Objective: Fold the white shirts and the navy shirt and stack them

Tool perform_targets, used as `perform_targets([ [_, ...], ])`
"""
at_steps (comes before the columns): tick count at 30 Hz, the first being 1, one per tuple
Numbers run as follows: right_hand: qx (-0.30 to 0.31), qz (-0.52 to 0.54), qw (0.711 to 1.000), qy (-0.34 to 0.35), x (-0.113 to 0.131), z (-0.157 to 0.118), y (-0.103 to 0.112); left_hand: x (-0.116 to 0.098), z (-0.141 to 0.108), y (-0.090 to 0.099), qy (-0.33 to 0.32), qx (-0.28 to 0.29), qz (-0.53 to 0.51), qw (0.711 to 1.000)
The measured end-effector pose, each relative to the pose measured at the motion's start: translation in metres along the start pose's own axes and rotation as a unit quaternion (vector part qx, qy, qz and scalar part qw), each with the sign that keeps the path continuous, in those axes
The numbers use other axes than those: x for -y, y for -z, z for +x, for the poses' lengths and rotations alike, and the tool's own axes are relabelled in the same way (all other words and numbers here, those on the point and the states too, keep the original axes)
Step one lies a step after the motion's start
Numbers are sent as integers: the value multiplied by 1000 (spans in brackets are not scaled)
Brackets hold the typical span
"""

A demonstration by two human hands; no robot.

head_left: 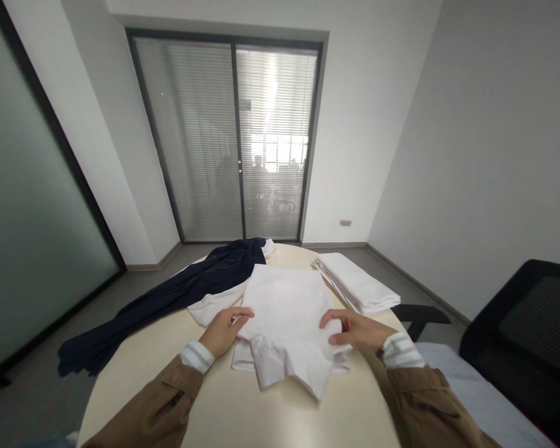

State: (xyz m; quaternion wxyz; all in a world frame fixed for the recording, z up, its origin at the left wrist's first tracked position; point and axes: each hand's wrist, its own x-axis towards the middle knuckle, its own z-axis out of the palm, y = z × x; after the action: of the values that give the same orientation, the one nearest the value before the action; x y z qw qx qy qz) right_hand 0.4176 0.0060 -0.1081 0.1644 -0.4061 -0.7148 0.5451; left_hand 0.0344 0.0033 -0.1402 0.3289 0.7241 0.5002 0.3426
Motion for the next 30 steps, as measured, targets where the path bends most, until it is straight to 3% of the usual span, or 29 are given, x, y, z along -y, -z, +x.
perform_targets([
  [4,10,66,998,-4,-3,-1,-2,-8,-4,-2,38,36,-21,998],
  [9,66,42,994,-76,-1,1,-9,-14,-14,-5,30,91,-27,995],
  [13,84,43,990,-107,-1,3,-13,-16,-16,-8,23,83,-9,996],
  [16,60,35,995,-71,0,4,-15,-17,-14,-11,14,52,-32,998],
  [22,-9,63,998,29,2,9,-17,-21,-10,-19,101,27,-191,976],
  [30,-36,81,995,52,-3,12,-19,-33,-16,-26,80,47,-319,943],
])
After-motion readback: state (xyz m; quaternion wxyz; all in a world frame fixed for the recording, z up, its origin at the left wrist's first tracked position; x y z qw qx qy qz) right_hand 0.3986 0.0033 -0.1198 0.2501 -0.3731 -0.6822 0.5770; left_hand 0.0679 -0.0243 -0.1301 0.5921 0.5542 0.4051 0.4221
